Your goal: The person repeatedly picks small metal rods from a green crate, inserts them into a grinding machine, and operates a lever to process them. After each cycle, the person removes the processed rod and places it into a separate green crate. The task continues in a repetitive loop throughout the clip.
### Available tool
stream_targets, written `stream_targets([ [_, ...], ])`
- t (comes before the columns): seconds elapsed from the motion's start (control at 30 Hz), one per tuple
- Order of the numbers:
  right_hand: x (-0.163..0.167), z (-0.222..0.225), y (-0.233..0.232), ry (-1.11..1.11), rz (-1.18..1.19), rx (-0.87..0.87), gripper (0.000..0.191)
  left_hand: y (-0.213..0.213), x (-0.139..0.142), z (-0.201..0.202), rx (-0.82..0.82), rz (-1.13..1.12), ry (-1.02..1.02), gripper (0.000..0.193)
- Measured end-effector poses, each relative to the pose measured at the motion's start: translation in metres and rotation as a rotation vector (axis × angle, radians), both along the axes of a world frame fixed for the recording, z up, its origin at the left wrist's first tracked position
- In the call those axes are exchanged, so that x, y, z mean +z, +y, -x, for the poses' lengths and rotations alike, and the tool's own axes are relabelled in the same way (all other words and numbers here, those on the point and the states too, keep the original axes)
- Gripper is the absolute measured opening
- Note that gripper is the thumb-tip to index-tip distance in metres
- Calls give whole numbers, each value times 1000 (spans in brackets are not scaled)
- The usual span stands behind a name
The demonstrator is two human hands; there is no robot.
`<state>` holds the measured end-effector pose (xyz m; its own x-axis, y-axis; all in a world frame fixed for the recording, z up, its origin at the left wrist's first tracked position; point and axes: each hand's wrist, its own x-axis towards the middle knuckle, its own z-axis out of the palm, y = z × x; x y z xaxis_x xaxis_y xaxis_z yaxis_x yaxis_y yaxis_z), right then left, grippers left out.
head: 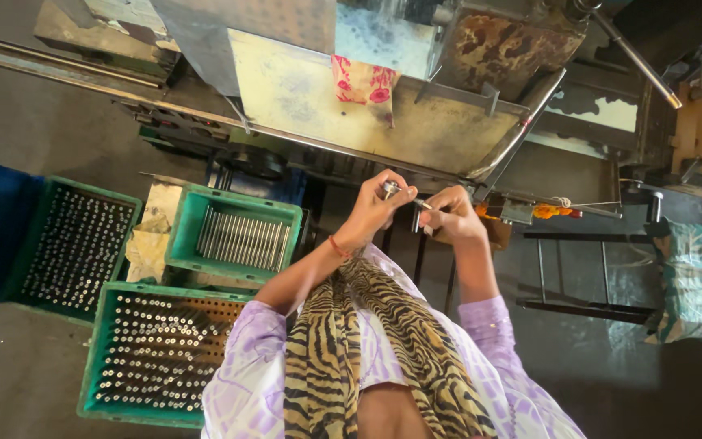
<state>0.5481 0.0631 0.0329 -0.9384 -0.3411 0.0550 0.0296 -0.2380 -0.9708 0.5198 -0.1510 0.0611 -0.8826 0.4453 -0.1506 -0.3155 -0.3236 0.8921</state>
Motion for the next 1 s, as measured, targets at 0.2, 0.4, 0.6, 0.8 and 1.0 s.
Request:
stream_targets([
  [0.2, 5, -12, -4, 137, -184, 32, 16, -11, -21, -8, 50, -21, 208, 16],
  [0.4, 21, -16, -43, 238, -737, -263, 32, -34, -72, 14, -153, -234, -340, 16],
  [0.6, 25, 3, -11, 429, -994, -451, 33, -95, -141, 67, -118, 235, -237, 25],
  [0.8, 38, 46, 86, 399, -1206, -602, 38, -124, -126, 130, -259, 1278, 944, 33],
  [1.0, 43, 118, 230, 394, -1129, -865, 14, -31, -52, 234, -279, 388, 768, 24],
])
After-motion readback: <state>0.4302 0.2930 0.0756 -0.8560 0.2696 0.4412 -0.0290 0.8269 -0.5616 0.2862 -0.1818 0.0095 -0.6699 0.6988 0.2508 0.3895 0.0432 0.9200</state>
